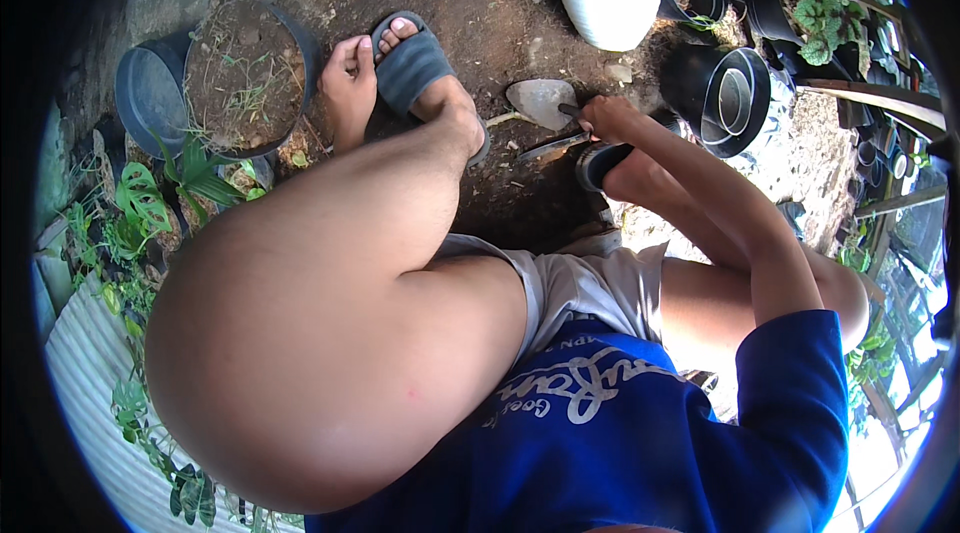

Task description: The person sits on the ground and uses a knife to shave and split a piece of bamboo. They repeatedly scrape the surface to thin the material and then split it into smaller strips, placing the finished pieces on the ground.

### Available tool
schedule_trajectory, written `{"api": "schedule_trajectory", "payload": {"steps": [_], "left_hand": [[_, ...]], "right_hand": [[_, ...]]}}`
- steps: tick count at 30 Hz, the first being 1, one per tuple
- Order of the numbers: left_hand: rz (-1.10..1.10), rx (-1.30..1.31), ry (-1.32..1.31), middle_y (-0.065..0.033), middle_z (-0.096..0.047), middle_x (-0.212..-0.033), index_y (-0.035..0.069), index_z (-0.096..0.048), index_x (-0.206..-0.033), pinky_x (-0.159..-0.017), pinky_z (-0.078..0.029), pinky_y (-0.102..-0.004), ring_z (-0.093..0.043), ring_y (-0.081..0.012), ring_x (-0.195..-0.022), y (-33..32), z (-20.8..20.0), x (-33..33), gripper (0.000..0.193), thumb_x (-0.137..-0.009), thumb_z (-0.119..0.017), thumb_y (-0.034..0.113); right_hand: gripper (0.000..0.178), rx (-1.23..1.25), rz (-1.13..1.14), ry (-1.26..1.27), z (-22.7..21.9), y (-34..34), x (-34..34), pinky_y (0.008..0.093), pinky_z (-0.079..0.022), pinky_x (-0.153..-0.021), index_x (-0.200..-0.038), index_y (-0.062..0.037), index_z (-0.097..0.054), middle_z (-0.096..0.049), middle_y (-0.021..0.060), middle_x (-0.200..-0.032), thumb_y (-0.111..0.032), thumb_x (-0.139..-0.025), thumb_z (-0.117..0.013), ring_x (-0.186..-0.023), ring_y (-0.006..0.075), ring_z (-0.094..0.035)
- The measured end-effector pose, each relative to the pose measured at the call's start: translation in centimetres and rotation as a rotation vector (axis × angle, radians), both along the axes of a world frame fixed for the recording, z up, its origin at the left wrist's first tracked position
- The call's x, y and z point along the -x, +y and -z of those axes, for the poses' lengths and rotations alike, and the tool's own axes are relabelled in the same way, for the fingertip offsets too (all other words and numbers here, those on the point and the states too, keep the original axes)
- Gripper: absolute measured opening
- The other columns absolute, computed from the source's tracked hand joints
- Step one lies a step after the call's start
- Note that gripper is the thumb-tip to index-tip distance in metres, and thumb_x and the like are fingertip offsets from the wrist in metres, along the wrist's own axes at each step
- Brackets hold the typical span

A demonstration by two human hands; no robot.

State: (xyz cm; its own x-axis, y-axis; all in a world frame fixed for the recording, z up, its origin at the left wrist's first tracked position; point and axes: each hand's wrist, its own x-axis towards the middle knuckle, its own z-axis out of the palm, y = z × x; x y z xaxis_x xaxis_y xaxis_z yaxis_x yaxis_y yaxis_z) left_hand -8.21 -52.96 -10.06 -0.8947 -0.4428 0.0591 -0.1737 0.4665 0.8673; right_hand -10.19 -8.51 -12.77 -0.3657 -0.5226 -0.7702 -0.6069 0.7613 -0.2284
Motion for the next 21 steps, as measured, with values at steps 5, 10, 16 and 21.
{"api": "schedule_trajectory", "payload": {"steps": [5, 10, 16, 21], "left_hand": [[0.016, -0.046, -0.003, -0.0124, -0.077, -0.087, 0.003, -0.075, -0.110, -0.072, -0.056, -0.0335, -0.073, -0.0178, -0.076, 0.0, 0.2, 0.1, 0.023, -0.101, -0.072, 0.024], [0.139, -0.079, -0.075, -0.0134, -0.077, -0.091, 0.004, -0.073, -0.119, -0.077, -0.057, -0.0349, -0.075, -0.0222, -0.084, -0.2, -1.3, -0.4, 0.031, -0.106, -0.065, 0.031], [0.266, 0.034, -0.083, -0.0156, -0.075, -0.091, 0.009, -0.072, -0.119, -0.077, -0.056, -0.0366, -0.074, -0.0273, -0.085, 1.2, -3.3, -0.7, 0.030, -0.109, -0.057, 0.033], [0.259, -0.083, -0.030, -0.0087, -0.071, -0.081, 0.002, -0.071, -0.114, -0.068, -0.053, -0.0312, -0.067, -0.0156, -0.070, 1.7, -2.0, 0.4, 0.026, -0.107, -0.061, 0.026]], "right_hand": [[0.019, 0.055, 0.106, -0.156, -1.4, -0.4, 1.3, 0.0496, -0.057, -0.083, -0.097, -0.0163, -0.068, -0.072, 0.0119, -0.104, -0.021, -0.083, -0.081, -0.102, 0.0374, -0.072], [0.012, 0.488, 0.250, -0.367, -6.6, -0.3, 5.7, 0.0389, -0.048, -0.067, -0.086, -0.0090, -0.063, -0.059, 0.0076, -0.071, -0.002, -0.080, -0.071, -0.072, 0.0233, -0.059], [0.016, 0.411, -0.129, -0.233, -21.9, -0.7, 13.1, 0.0455, -0.049, -0.075, -0.093, -0.0050, -0.054, -0.062, 0.0076, -0.083, -0.004, -0.085, -0.068, -0.083, 0.0253, -0.063], [0.017, 0.475, -0.135, 0.200, -40.1, 0.0, 12.5, 0.0544, -0.050, -0.072, -0.100, -0.0024, -0.051, -0.064, 0.0200, -0.090, -0.007, -0.093, -0.065, -0.084, 0.0454, -0.064]]}}
